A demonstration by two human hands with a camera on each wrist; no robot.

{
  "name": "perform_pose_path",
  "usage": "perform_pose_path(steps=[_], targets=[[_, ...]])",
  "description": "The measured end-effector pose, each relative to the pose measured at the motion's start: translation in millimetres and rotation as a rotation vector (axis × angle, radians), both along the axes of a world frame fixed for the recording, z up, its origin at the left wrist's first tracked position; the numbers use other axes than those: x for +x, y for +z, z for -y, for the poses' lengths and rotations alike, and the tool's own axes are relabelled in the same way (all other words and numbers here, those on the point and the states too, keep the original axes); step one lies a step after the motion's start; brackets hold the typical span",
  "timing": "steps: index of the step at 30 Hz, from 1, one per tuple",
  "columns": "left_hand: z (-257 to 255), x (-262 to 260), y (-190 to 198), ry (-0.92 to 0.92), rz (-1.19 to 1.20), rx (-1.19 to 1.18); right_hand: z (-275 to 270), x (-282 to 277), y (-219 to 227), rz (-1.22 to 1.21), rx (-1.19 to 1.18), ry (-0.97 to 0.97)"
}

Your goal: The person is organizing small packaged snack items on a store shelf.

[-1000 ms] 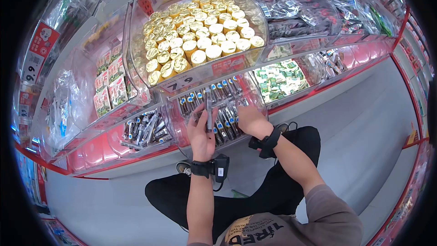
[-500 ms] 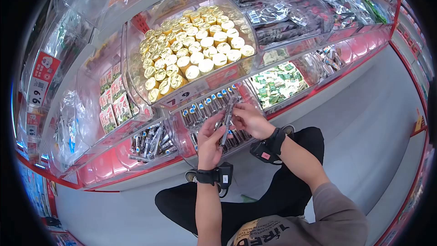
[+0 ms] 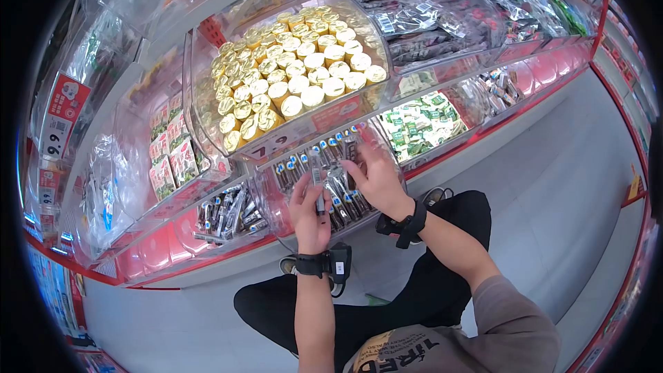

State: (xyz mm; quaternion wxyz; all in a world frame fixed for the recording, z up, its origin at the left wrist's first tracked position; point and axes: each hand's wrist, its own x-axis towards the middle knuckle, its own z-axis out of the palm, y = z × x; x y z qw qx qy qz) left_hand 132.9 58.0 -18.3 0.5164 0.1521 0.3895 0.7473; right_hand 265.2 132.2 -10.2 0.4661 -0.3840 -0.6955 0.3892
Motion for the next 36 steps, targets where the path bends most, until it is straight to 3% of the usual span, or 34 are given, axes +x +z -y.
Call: perform_pose_path(steps=[6,9,13,21,30,36], targets=[[-1,2,3,-0.021,-0.036,-0.051,-6,2,-24,0.619,0.138,-0.073],[-2,1,0,-0.048,-0.047,-0.029,-7,4,-21,0.799,-0.113,0.059],[-2,0,0,-0.056,-0.036,-0.029,-13,8,-34,0.865,-0.098,0.187],[-2,0,-1,-0.079,-0.05,-0.016,-12,9,-21,0.927,-0.118,0.303],[-2,-1,-2,-0.101,-0.097,-0.003,-13,8,-35,0.922,-0.081,0.266],[-3,1,0,-0.082,-0.066,-0.033,-16,12,-30,0.922,-0.027,0.362]])
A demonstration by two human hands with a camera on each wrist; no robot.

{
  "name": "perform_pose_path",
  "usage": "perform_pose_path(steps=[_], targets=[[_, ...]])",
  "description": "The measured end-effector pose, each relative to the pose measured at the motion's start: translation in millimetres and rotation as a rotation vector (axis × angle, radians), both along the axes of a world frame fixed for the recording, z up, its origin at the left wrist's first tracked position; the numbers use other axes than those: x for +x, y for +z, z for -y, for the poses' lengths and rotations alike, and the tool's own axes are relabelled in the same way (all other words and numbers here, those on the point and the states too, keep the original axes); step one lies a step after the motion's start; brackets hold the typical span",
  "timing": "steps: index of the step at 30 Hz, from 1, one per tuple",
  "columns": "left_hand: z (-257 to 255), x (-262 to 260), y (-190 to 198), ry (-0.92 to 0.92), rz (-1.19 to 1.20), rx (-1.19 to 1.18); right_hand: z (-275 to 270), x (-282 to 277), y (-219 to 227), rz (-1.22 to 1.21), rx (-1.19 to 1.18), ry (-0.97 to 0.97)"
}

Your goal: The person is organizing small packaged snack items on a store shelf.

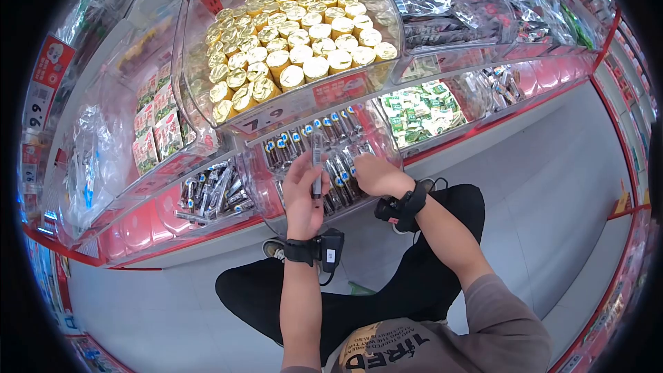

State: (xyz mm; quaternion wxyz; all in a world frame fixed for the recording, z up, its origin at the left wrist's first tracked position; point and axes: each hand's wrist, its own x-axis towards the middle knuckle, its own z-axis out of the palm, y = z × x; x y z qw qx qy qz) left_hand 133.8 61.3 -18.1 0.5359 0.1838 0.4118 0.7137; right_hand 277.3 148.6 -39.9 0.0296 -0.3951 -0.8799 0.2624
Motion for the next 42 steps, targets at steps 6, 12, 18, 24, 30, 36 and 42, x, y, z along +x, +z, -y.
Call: perform_pose_path(steps=[6,12,18,24,30,36,42], targets=[[0,1,0,-0.027,-0.043,-0.004,-4,1,-3,0.025,-0.014,0.042],[-2,-1,2,-0.07,0.044,-0.02,-4,-5,-12,0.06,-0.046,-0.067],[-1,-2,-1,-0.103,0.028,-0.003,1,-10,-16,-0.407,0.247,-0.282],[1,6,4,-0.13,-0.256,-0.065,7,2,40,-0.567,-0.481,-0.127],[0,5,2,-0.197,-0.276,0.021,3,-3,20,-0.675,-0.492,-0.076],[0,6,-1,-0.2,-0.245,0.042,3,-5,13,-0.784,-0.49,-0.149],[-5,8,-12,-0.129,-0.625,-0.028,18,-2,25,-0.37,0.361,-0.234]])
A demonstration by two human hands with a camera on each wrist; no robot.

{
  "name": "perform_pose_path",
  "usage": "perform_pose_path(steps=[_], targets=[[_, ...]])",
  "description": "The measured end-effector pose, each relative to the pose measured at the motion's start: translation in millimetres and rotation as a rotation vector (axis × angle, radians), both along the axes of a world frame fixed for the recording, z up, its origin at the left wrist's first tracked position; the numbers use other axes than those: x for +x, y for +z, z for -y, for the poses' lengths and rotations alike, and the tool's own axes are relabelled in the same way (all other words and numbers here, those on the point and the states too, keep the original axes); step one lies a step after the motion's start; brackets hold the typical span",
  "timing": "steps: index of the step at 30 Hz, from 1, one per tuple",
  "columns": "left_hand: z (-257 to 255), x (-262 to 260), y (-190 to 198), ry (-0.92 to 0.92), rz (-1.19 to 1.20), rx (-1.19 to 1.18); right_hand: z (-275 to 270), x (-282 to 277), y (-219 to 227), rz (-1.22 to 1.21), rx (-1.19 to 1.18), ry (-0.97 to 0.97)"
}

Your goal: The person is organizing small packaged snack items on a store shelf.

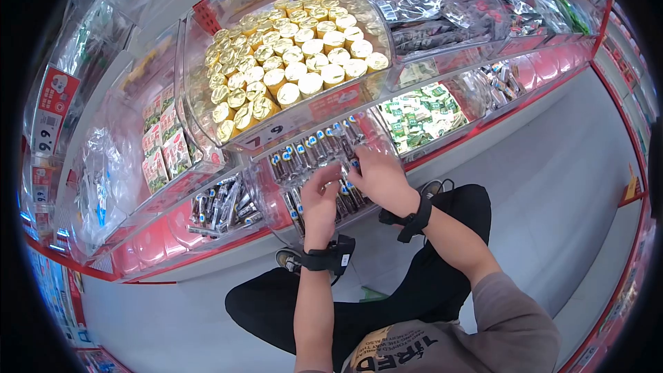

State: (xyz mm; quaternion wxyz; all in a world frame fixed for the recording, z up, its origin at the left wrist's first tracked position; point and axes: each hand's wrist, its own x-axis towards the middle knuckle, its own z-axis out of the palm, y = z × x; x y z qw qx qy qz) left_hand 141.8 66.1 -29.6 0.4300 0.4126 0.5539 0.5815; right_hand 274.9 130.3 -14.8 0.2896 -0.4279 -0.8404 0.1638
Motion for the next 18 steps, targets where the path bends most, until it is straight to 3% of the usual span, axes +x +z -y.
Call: perform_pose_path(steps=[3,6,13,18], targets=[[2,6,3,0.018,-0.411,0.032,9,-1,-3,0.229,0.089,-0.027],[0,12,-1,-0.138,-0.669,0.111,14,7,-5,0.278,0.103,0.019],[1,19,-4,-0.31,-0.854,0.018,4,7,-16,0.385,-0.027,0.055],[2,21,-10,-0.316,-0.943,-0.069,-6,3,-24,0.434,-0.226,0.106]])
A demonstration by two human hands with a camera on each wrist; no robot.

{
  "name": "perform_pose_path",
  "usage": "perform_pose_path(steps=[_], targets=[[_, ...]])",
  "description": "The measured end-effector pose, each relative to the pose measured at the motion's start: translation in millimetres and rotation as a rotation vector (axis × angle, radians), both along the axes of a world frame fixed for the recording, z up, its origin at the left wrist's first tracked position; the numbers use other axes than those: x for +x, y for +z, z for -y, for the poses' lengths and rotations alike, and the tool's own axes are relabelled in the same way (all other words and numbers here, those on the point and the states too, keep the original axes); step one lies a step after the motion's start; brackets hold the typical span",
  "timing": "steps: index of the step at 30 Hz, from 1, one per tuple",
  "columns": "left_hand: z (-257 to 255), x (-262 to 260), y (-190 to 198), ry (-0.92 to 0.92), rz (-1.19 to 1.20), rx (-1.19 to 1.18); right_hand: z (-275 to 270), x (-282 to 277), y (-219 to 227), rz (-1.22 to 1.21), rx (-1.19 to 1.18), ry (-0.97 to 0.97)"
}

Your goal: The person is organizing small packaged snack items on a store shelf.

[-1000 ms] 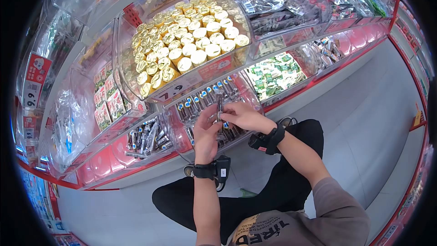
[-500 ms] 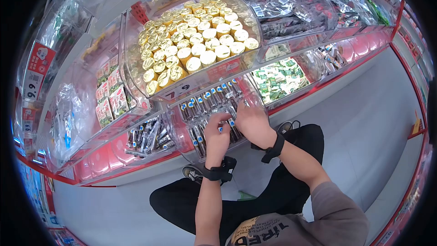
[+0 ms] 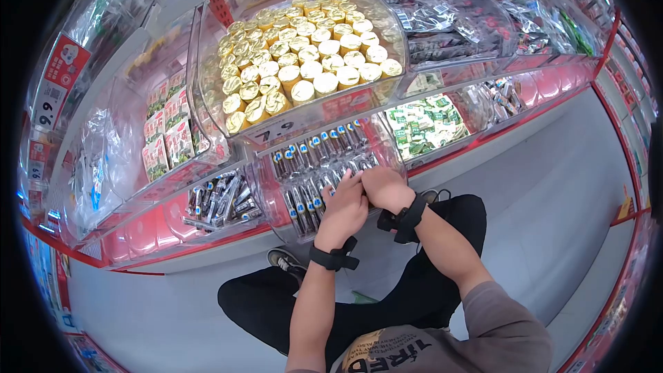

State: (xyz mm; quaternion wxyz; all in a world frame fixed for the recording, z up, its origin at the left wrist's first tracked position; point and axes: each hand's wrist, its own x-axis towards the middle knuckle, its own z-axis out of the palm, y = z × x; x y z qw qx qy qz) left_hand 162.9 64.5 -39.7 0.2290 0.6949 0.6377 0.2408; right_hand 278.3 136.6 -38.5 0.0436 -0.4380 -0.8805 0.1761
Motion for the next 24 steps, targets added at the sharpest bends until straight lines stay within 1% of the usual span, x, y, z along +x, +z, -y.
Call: perform_pose_path(steps=[1,5,8,11,14,19,23,24], targets=[[-0.8,1.0,0.5,0.016,-0.033,-0.008,-2.0,-0.6,-1.5,0.013,-0.014,0.003],[0.1,2.0,0.3,0.028,-0.019,-0.004,-1.7,-0.8,0.1,0.027,-0.031,0.012],[-1.2,3.0,4.1,0.037,-0.021,-0.022,-1.5,-0.8,-3.5,-0.015,-0.023,-0.006],[-0.1,4.3,6.7,0.05,-0.039,-0.051,0.6,-3.0,-3.6,-0.044,0.012,-0.059],[-1.5,4.7,5.9,0.057,-0.058,-0.042,0.0,-4.4,0.1,-0.013,-0.04,-0.104],[-0.7,4.2,2.5,0.062,-0.044,-0.003,-0.5,-3.0,-1.0,-0.005,-0.008,-0.039],[0.3,3.8,5.2,0.073,-0.041,-0.049,-1.0,-0.9,0.5,0.012,-0.011,0.027],[0.0,3.9,6.3,0.076,-0.037,-0.052,-1.8,-2.6,-0.5,-0.013,-0.031,-0.035]])
